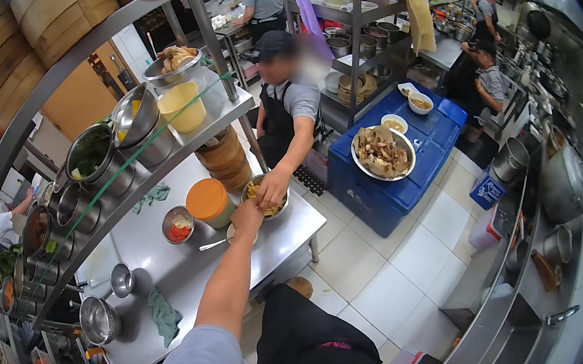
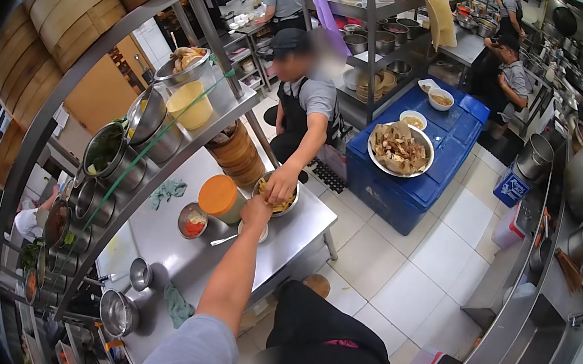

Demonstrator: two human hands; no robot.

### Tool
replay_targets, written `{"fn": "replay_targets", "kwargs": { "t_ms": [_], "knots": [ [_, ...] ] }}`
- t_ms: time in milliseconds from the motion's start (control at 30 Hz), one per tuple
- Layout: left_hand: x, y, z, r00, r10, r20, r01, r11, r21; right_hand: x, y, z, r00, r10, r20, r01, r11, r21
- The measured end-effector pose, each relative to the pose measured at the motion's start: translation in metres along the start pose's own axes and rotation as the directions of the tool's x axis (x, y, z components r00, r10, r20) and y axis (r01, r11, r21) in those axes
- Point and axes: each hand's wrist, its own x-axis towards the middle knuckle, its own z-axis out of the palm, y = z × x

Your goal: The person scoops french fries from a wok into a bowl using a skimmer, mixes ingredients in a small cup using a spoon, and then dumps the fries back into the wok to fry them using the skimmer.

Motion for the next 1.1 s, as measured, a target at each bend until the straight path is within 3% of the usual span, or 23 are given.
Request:
{"fn": "replay_targets", "kwargs": {
  "t_ms": [233, 533, 600, 700, 767, 833, 967, 1033, 1100],
  "knots": [
    [0.008, -0.025, 0.002, 1.000, 0.026, 0.011, -0.026, 1.000, 0.003, -0.001, 0.004, 0.000, 0.999, 0.033, 0.020, -0.032, 0.999, -0.022],
    [0.034, -0.034, 0.017, 0.991, 0.130, 0.031, -0.133, 0.982, 0.133, 0.005, 0.022, -0.004, 0.993, 0.083, 0.082, -0.074, 0.992, -0.105],
    [0.043, -0.047, 0.033, 0.976, 0.216, 0.030, -0.218, 0.972, 0.086, 0.009, 0.030, -0.003, 0.994, 0.053, 0.096, -0.034, 0.983, -0.183],
    [0.036, -0.026, 0.009, 0.969, 0.167, 0.183, -0.190, 0.975, 0.115, 0.014, 0.045, -0.001, 0.975, -0.183, 0.125, 0.219, 0.886, -0.409],
    [0.051, -0.043, 0.029, 0.957, 0.256, 0.140, -0.275, 0.950, 0.148, 0.021, 0.055, -0.001, 0.977, -0.203, 0.073, 0.214, 0.882, -0.420],
    [0.051, -0.041, 0.025, 0.957, 0.262, 0.122, -0.278, 0.950, 0.144, 0.024, 0.056, -0.001, 0.983, -0.143, 0.112, 0.178, 0.875, -0.450],
    [0.054, -0.039, 0.017, 0.959, 0.265, 0.100, -0.276, 0.954, 0.120, 0.016, 0.036, 0.005, 0.975, -0.201, 0.098, 0.223, 0.870, -0.440],
    [0.056, -0.052, 0.021, 0.947, 0.318, 0.039, -0.317, 0.948, -0.015, 0.010, 0.015, 0.011, 0.998, -0.042, 0.039, 0.054, 0.906, -0.420],
    [0.056, -0.058, 0.022, 0.946, 0.323, -0.005, -0.323, 0.946, 0.032, 0.015, 0.026, 0.005, 0.992, -0.108, 0.065, 0.125, 0.881, -0.456]
  ]
}}
